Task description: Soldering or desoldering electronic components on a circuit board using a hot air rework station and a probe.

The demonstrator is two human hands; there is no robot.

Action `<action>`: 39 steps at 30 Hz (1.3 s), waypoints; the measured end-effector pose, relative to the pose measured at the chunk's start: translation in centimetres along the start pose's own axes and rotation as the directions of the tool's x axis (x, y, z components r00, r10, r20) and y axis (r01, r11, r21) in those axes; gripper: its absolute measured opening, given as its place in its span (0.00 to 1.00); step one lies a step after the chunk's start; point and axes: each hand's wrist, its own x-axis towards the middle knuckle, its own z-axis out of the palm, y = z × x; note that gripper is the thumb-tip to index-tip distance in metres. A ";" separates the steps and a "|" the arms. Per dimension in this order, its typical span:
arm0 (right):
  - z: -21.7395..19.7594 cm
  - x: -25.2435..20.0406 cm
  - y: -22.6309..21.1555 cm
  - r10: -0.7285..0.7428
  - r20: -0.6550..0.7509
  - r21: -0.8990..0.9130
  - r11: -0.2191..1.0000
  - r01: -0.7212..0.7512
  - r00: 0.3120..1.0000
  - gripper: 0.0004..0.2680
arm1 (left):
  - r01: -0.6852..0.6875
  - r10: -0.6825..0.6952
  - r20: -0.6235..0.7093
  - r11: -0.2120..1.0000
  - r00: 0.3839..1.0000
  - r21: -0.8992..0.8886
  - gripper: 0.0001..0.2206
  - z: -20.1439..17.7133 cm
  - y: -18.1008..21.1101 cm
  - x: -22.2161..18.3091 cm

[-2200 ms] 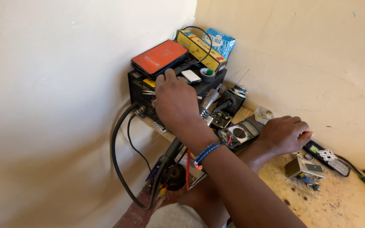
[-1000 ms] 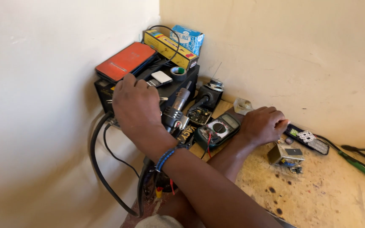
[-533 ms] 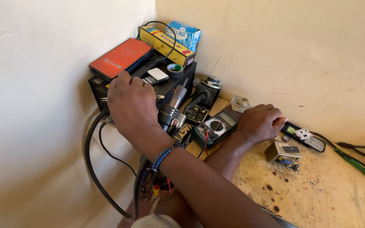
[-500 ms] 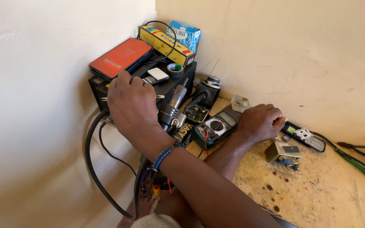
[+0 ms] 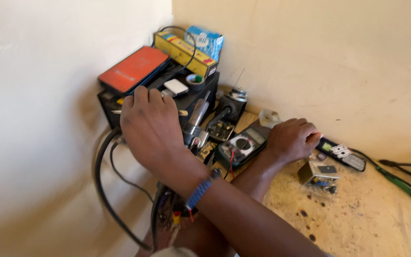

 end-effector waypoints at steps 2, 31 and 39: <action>-3.0 0.4 2.1 -0.009 -0.149 0.029 0.999 0.013 0.989 0.06 | -0.020 0.020 -0.014 1.000 1.000 0.001 0.07 -0.1 -0.3 0.2; -13.4 -28.9 35.6 0.763 0.138 0.466 0.513 -0.721 0.632 0.08 | 0.653 -0.458 0.519 0.699 0.721 -0.290 0.06 3.4 3.0 4.8; -14.1 -29.0 35.7 0.654 0.151 0.474 0.610 -0.635 0.741 0.08 | 0.623 -0.310 0.583 0.628 0.751 -0.467 0.05 2.4 4.6 5.2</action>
